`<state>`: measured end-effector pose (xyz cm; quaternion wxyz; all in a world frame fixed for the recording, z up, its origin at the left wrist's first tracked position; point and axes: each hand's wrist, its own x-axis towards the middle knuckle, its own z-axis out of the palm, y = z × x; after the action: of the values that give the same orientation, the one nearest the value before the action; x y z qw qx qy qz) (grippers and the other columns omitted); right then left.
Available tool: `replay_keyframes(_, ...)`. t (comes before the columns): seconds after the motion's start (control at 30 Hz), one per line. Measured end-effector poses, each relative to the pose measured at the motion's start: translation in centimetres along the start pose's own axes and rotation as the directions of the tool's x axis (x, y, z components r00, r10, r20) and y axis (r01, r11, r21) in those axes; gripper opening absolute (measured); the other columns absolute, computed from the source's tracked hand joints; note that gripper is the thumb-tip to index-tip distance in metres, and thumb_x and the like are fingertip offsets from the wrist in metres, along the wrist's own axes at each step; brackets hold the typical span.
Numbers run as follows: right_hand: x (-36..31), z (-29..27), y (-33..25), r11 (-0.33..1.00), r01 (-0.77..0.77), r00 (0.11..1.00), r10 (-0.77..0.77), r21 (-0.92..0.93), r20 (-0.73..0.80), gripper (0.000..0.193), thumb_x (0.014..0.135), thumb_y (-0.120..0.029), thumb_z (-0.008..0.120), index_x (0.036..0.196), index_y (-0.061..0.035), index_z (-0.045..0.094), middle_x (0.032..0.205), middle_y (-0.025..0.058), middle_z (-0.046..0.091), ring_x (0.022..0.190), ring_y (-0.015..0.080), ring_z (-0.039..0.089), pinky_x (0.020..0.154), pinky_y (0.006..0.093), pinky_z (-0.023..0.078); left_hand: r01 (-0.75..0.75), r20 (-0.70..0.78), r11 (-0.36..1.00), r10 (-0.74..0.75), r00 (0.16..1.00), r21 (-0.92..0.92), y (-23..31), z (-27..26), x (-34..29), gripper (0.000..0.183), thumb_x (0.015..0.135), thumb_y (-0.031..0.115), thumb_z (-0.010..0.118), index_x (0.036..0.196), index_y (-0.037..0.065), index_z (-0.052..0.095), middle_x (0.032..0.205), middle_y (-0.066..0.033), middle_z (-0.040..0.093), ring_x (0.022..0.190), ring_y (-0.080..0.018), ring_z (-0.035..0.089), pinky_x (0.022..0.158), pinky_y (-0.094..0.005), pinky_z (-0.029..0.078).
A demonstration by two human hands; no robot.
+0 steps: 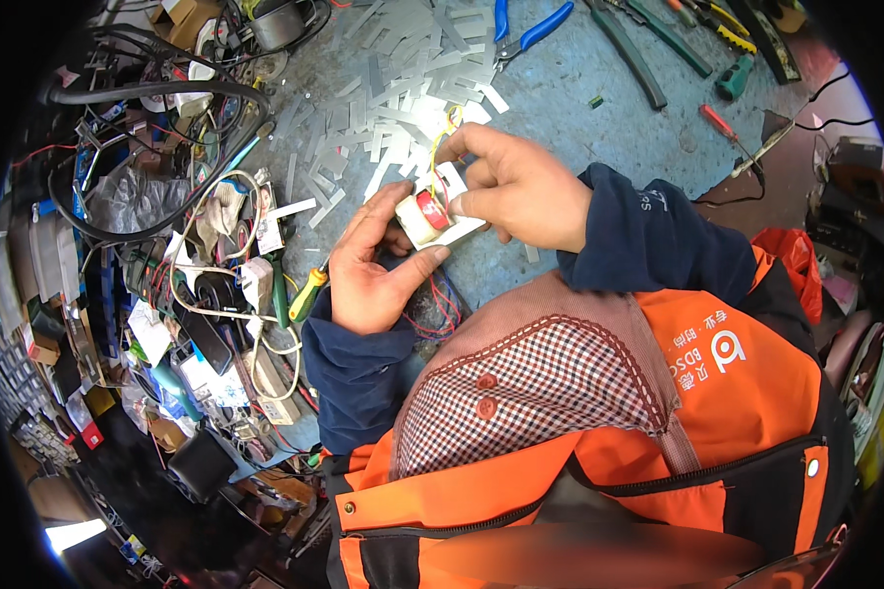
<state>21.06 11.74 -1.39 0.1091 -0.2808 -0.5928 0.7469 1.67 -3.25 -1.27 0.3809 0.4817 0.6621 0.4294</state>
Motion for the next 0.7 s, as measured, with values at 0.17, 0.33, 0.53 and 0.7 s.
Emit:
replay_keyframes(0.17, 0.4, -0.3, 0.9, 0.998, 0.068, 0.997, -0.067, -0.018, 0.039, 0.043, 0.099, -0.004, 0.065, 0.139, -0.0027, 0.051, 0.082, 0.0013, 0.066, 0.063, 0.0072, 0.054, 0.056, 0.0271, 0.042, -0.018, 0.025, 1.0, 0.019, 1.0, -0.024, -0.1, -0.2, 0.1, 0.079, 0.077, -0.006, 0.09, 0.149, -0.003, 0.059, 0.145, -0.0131, 0.062, 0.094, -0.009, 0.065, 0.082, -0.0258, 0.057)
replay_keyframes(0.33, 0.4, -0.4, 0.3, 0.972, 0.101, 0.994, -0.092, -0.211, 0.052, 0.042, 0.1, -0.004, 0.063, 0.14, -0.0021, 0.05, 0.083, 0.0031, 0.067, 0.071, 0.0096, 0.056, 0.063, 0.0295, 0.046, -0.02, 0.037, 0.999, 0.019, 0.999, 0.025, 0.2, -0.3, 0.0, 0.081, 0.077, -0.007, 0.09, 0.151, -0.004, 0.057, 0.144, -0.0145, 0.062, 0.095, -0.0103, 0.066, 0.082, -0.0261, 0.057)
replay_keyframes(0.53, 1.3, 0.0, 1.8, 0.973, 0.2, 0.979, -0.195, -0.112, 0.057, 0.044, 0.094, -0.008, 0.064, 0.136, -0.0011, 0.052, 0.077, 0.0106, 0.065, 0.068, 0.0227, 0.061, 0.063, 0.0392, 0.046, -0.003, 0.049, 1.0, 0.003, 0.999, 0.016, 0.1, -0.2, 0.1, 0.084, 0.077, -0.007, 0.09, 0.153, -0.004, 0.055, 0.143, -0.0134, 0.062, 0.095, -0.0104, 0.066, 0.082, -0.0265, 0.057)
replay_keyframes(0.7, 0.9, -1.2, 1.0, 0.932, 0.242, 0.961, -0.19, -0.271, 0.203, 0.056, 0.099, -0.002, 0.06, 0.152, -0.0023, 0.043, 0.082, 0.0052, 0.064, 0.074, 0.0124, 0.056, 0.067, 0.0319, 0.047, -0.009, 0.076, 0.999, 0.012, 0.997, -0.041, -0.5, -0.6, 0.0, 0.088, 0.077, -0.005, 0.091, 0.156, -0.003, 0.051, 0.141, -0.0119, 0.063, 0.098, -0.01, 0.065, 0.084, -0.0263, 0.057)
